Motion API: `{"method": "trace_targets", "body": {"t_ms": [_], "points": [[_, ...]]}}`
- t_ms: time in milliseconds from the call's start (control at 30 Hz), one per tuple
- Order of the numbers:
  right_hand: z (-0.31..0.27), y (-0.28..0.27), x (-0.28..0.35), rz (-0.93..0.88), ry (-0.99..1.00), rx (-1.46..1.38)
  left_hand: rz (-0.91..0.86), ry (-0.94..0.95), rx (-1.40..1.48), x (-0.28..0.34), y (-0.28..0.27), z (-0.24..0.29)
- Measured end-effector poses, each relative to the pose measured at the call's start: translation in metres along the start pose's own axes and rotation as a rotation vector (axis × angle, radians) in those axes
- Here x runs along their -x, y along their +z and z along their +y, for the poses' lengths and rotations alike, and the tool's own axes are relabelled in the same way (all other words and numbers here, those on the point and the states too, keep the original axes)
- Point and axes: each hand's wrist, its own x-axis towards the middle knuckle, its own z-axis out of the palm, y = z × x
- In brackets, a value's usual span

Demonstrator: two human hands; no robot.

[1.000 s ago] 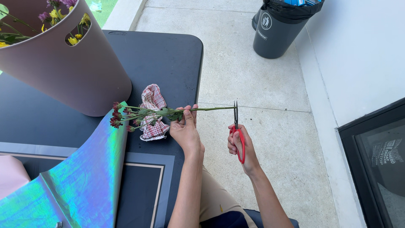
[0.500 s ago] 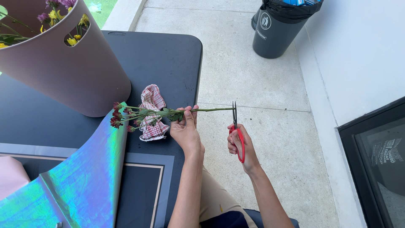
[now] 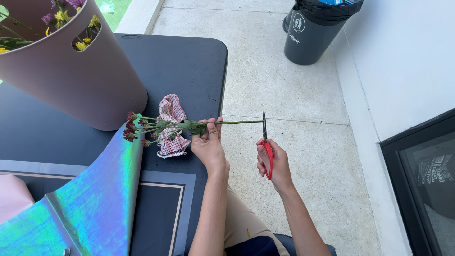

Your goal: The person arranges flowers on a table by cutting stems with scissors and tape-securing them onto a wrapping sheet.

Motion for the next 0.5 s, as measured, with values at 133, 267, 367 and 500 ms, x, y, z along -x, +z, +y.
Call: {"method": "trace_targets", "body": {"t_ms": [133, 267, 367, 500], "points": [[-0.002, -0.004, -0.008, 0.066, 0.015, 0.103, 0.02, 0.008, 0.009, 0.0, 0.0, 0.006], [-0.004, 0.007, -0.036, -0.028, 0.052, 0.554, 0.042, 0.033, 0.026, -0.004, 0.0, 0.028], [-0.038, 0.046, -0.051, -0.176, -0.049, 0.742, 0.066, 0.05, 0.024, -0.006, 0.004, 0.057], [-0.042, 0.102, -0.083, -0.28, -0.227, 1.04, 0.091, 0.117, 0.04, -0.014, -0.003, 0.082]]}}
